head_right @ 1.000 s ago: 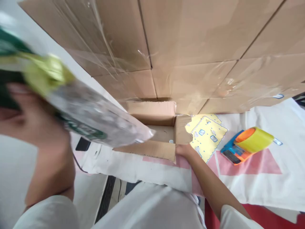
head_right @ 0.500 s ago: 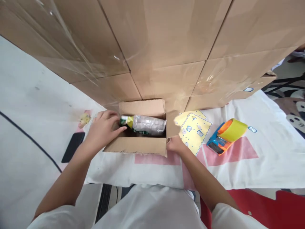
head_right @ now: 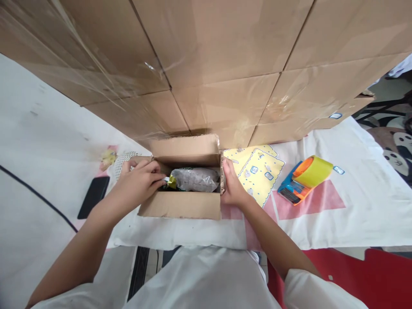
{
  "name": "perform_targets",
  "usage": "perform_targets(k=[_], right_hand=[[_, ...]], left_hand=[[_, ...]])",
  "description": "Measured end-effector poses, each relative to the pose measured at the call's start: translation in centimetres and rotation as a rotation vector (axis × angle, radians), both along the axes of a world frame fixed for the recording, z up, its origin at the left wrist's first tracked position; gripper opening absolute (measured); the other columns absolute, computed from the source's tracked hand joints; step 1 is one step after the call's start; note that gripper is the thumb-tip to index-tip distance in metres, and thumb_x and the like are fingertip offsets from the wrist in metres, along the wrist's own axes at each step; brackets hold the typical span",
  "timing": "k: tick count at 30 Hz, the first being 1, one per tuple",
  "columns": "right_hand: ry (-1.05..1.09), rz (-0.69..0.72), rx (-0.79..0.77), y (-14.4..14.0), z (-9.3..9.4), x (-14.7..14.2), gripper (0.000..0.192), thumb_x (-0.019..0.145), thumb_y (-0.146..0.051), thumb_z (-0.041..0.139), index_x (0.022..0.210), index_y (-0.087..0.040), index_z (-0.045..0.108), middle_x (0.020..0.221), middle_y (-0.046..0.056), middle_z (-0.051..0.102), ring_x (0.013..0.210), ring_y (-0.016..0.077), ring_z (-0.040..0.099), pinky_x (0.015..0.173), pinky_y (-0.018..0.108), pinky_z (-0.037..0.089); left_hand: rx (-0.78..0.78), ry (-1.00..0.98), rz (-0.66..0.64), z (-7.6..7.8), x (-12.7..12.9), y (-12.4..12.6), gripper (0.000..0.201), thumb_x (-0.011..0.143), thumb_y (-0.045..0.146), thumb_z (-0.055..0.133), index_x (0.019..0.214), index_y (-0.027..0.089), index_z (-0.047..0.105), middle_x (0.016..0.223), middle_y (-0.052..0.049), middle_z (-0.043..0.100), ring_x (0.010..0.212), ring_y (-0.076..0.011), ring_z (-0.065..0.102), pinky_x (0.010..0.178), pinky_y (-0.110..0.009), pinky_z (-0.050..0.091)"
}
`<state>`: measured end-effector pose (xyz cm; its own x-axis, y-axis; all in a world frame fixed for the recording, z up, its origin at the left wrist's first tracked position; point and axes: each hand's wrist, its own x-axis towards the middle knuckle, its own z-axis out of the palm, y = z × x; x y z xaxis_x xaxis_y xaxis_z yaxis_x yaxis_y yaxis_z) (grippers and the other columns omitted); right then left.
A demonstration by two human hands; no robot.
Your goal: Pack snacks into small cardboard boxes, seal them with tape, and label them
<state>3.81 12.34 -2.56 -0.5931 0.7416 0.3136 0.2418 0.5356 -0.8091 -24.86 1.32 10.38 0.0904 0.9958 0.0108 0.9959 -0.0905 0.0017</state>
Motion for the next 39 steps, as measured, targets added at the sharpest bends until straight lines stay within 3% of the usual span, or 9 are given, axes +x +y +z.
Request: perform_targets(k=[3, 7, 10, 15, 21, 24, 27, 34, 39], right_hand=[[0.178, 0.110, 0.204, 0.4, -0.5, -0.1, 0.120, 0.073, -0.058, 0.082, 0.165, -0.029, 0.012, 0.159, 0.019, 0.032, 0.148, 0.0427, 0.038, 0.117, 0.063, 0.041], [0.259, 0.161, 0.291, 1.0, 0.6, -0.2, 0.100, 0.077, -0.046, 0.083, 0.160, -0.040, 0.026, 0.153, 0.014, 0.031, 0.146, 0.0400, 0.038, 0.116, 0.065, 0.041], [0.244, 0.191, 0.265, 1.0, 2.1, 0.0, 0.085, 0.074, -0.037, 0.087, 0.147, -0.036, 0.043, 0.148, 0.014, 0.033, 0.143, 0.0388, 0.042, 0.116, 0.062, 0.042], [0.189, 0.197, 0.264, 0.9, 3.3, 0.2, 0.083, 0.072, -0.040, 0.088, 0.141, -0.034, 0.043, 0.157, 0.014, 0.027, 0.150, 0.0411, 0.032, 0.117, 0.065, 0.037], [0.228, 0.146, 0.264, 0.7, 1.5, -0.1, 0.087, 0.071, -0.051, 0.087, 0.143, -0.035, 0.041, 0.167, 0.011, 0.019, 0.155, 0.0435, 0.024, 0.120, 0.069, 0.032], [0.300, 0.141, 0.271, 0.7, 1.1, -0.3, 0.116, 0.071, -0.051, 0.088, 0.161, -0.039, 0.016, 0.161, 0.013, 0.029, 0.150, 0.0408, 0.035, 0.118, 0.068, 0.037], [0.273, 0.135, 0.332, 1.0, 1.9, -0.3, 0.119, 0.069, -0.046, 0.090, 0.163, -0.037, 0.017, 0.147, 0.013, 0.043, 0.141, 0.0395, 0.045, 0.116, 0.066, 0.041], [0.201, 0.121, 0.445, 1.8, 3.2, 0.0, 0.103, 0.066, -0.046, 0.093, 0.154, -0.030, 0.041, 0.137, 0.015, 0.052, 0.132, 0.0401, 0.050, 0.113, 0.065, 0.043], [0.148, 0.134, 0.413, 1.4, 3.1, 0.2, 0.089, 0.068, -0.047, 0.092, 0.143, -0.027, 0.050, 0.136, 0.015, 0.052, 0.135, 0.0405, 0.047, 0.114, 0.064, 0.042]], left_hand=[[-0.035, 0.048, -0.037, 0.9, 0.2, -0.2, 0.029, 0.098, 0.029, 0.058, 0.076, 0.025, 0.077, 0.100, -0.008, 0.066, 0.103, -0.0300, 0.059, 0.097, -0.054, 0.036], [0.205, -0.071, 0.124, 0.7, -1.8, -2.2, 0.051, 0.088, 0.058, 0.071, 0.132, 0.032, 0.069, 0.137, -0.014, 0.059, 0.128, -0.0408, 0.052, 0.107, -0.062, 0.036], [0.490, -0.445, 0.250, -2.6, -3.9, -4.8, 0.106, 0.072, 0.087, 0.063, 0.159, 0.030, 0.039, 0.138, -0.019, 0.059, 0.125, -0.0410, 0.059, 0.105, -0.060, 0.046], [0.552, -0.957, -0.158, -8.1, -3.3, -7.5, 0.131, 0.064, 0.102, 0.040, 0.168, 0.030, 0.007, 0.171, -0.021, 0.023, 0.148, -0.0426, 0.044, 0.111, -0.055, 0.049], [0.459, -0.827, -0.050, -7.9, -0.4, -6.7, 0.068, 0.095, 0.057, 0.062, 0.155, 0.029, 0.044, 0.124, -0.016, 0.074, 0.114, -0.0302, 0.073, 0.104, -0.051, 0.054], [0.736, -0.936, 0.189, -8.6, 0.3, -5.4, 0.050, 0.097, 0.043, 0.065, 0.142, 0.025, 0.053, 0.102, -0.008, 0.074, 0.089, -0.0200, 0.074, 0.084, -0.036, 0.060], [0.834, -0.804, 0.364, -8.4, 1.1, -4.2, 0.057, 0.088, 0.032, 0.075, 0.140, 0.025, 0.053, 0.124, -0.011, 0.063, 0.109, -0.0209, 0.067, 0.081, -0.031, 0.058], [0.577, -0.259, -0.081, -4.6, 5.1, -3.2, 0.043, 0.093, 0.027, 0.071, 0.135, 0.022, 0.063, 0.131, -0.008, 0.073, 0.133, -0.0286, 0.061, 0.119, -0.046, 0.035], [0.534, -0.186, -0.072, -5.5, 6.7, -2.8, 0.043, 0.095, 0.032, 0.069, 0.136, 0.022, 0.064, 0.135, -0.006, 0.072, 0.131, -0.0265, 0.064, 0.114, -0.040, 0.038]])
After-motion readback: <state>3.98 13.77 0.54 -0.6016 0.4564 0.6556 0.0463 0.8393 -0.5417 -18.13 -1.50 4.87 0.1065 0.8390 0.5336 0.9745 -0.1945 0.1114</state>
